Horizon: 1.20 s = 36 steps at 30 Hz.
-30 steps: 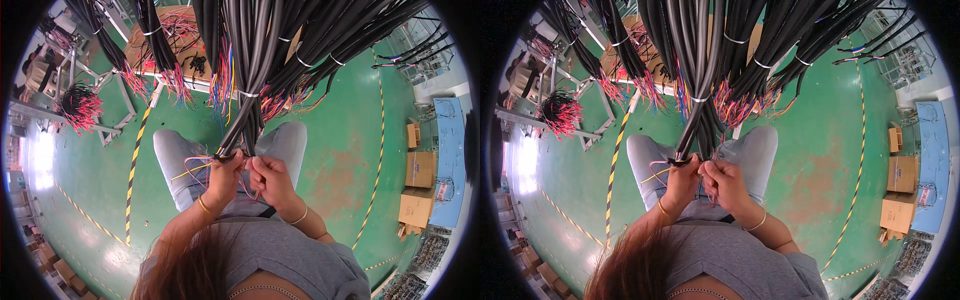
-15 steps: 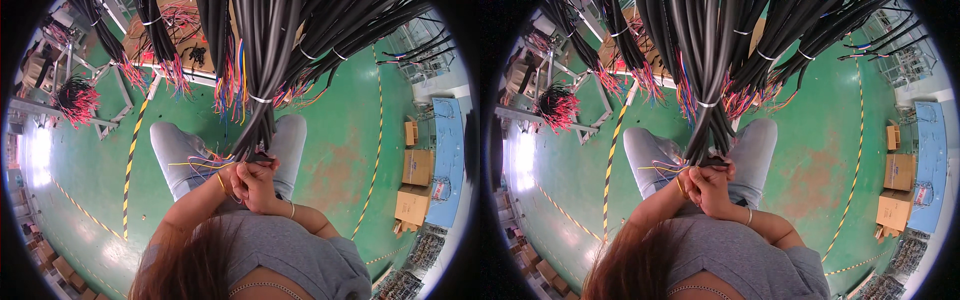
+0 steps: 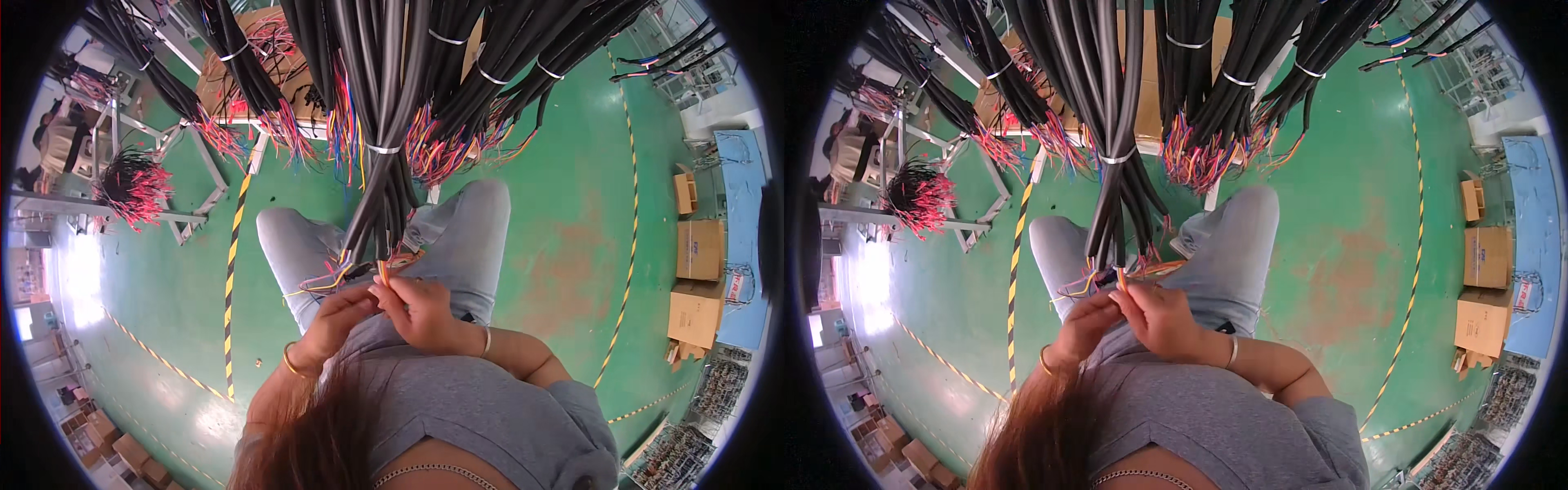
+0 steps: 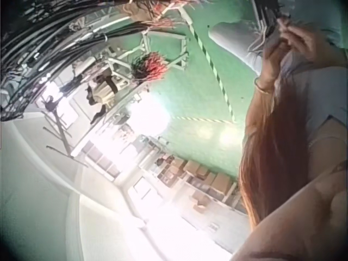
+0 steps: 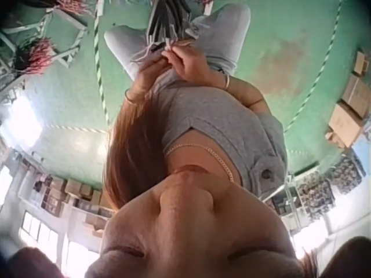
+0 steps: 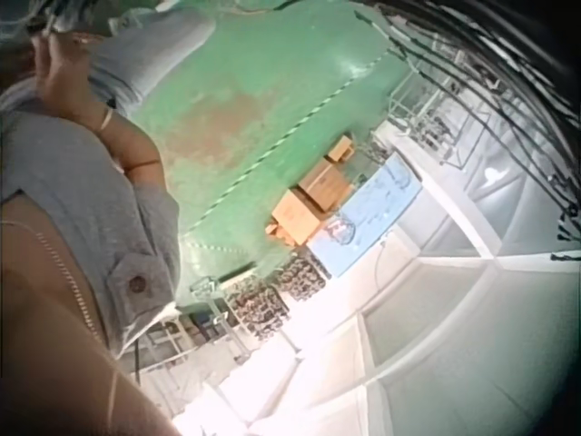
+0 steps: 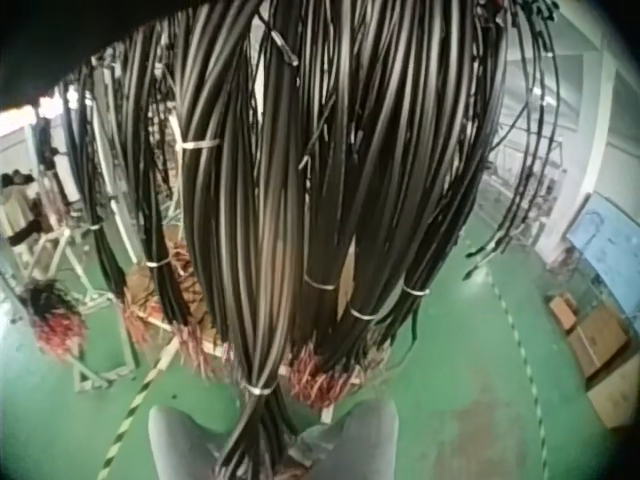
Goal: The person takes small connectors from a table and attaches them onto the exposed colored wires of hanging cables by hand.
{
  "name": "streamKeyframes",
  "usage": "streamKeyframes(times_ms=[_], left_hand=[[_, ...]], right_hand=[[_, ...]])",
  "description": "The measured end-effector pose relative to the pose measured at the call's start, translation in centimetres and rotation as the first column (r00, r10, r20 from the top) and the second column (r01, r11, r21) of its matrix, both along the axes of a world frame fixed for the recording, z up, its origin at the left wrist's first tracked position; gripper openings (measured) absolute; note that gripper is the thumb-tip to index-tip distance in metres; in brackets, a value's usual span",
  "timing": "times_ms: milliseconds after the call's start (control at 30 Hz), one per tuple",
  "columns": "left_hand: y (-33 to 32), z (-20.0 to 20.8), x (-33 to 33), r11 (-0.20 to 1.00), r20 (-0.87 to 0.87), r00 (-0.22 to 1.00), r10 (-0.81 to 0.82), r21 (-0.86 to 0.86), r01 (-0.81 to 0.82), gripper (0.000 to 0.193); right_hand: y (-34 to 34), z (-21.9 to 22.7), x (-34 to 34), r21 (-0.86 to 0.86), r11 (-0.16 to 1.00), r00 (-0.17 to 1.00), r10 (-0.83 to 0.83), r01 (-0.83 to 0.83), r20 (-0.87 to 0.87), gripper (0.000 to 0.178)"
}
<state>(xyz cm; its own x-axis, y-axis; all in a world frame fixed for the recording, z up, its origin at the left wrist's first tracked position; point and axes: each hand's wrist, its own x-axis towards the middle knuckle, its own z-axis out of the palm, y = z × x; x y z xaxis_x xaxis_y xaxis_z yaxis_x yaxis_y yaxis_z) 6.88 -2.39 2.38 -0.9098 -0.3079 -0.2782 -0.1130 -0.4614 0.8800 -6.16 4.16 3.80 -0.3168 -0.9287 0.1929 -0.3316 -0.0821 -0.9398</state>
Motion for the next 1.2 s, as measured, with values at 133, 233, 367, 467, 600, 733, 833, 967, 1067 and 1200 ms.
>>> streamKeyframes(times_ms=[133,233,367,467,600,733,833,967,1067,1200], left_hand=[[0.1,2.9,-1.2,0.857,0.092,0.866,0.492,0.124,-0.500,0.020],[-0.5,2.1,-2.1,0.734,0.073,0.778,0.624,-0.395,-0.552,0.028],[-1.2,3.1,-1.3,0.846,0.174,0.851,0.495,-0.318,-0.427,0.030],[-1.8,3.5,-0.8,0.962,0.191,0.948,0.254,-0.150,-0.228,0.036],[-1.9,3.5,-0.7,0.886,0.132,0.956,0.263,0.358,-0.294,0.040],[-1.9,4.5,-0.5,0.821,0.207,0.917,0.340,0.411,-0.397,0.039],[-2.3,4.1,0.5,0.774,0.082,0.942,0.325,0.550,-0.315,0.039],[-2.1,4.0,-0.2,0.750,0.046,0.952,0.303,0.605,-0.269,0.039],[-1.9,3.8,-0.3,0.660,0.032,0.950,0.312,0.711,-0.241,0.039],[-1.6,3.9,-0.3,0.587,0.033,0.960,0.279,0.785,-0.197,0.038]], right_hand=[[0.3,-0.4,0.4,-0.117,0.967,0.654,0.062,-0.227,-0.754,0.011],[0.3,-0.4,-0.1,-0.122,0.910,0.724,0.227,-0.395,-0.652,0.016],[0.2,-0.5,-0.8,-0.215,0.971,0.949,0.035,-0.107,-0.313,0.019],[-2.7,-0.6,-0.5,0.106,0.991,0.705,-0.129,0.077,0.698,0.014],[-4.1,-1.3,-0.9,-0.180,0.923,0.124,0.234,-0.341,0.964,0.018],[-4.2,-2.8,-3.0,-0.083,0.785,0.176,0.238,-0.614,0.955,0.022],[-4.5,-1.6,-3.9,0.158,0.768,0.464,0.197,-0.620,0.863,0.023],[-5.1,-1.4,-3.2,-0.022,0.862,0.391,0.252,-0.506,0.885,0.025],[-5.3,-1.4,-2.3,-0.139,0.817,0.303,0.358,-0.559,0.883,0.026],[-5.1,-0.8,-2.0,-0.214,0.793,0.160,0.363,-0.570,0.918,0.021]])
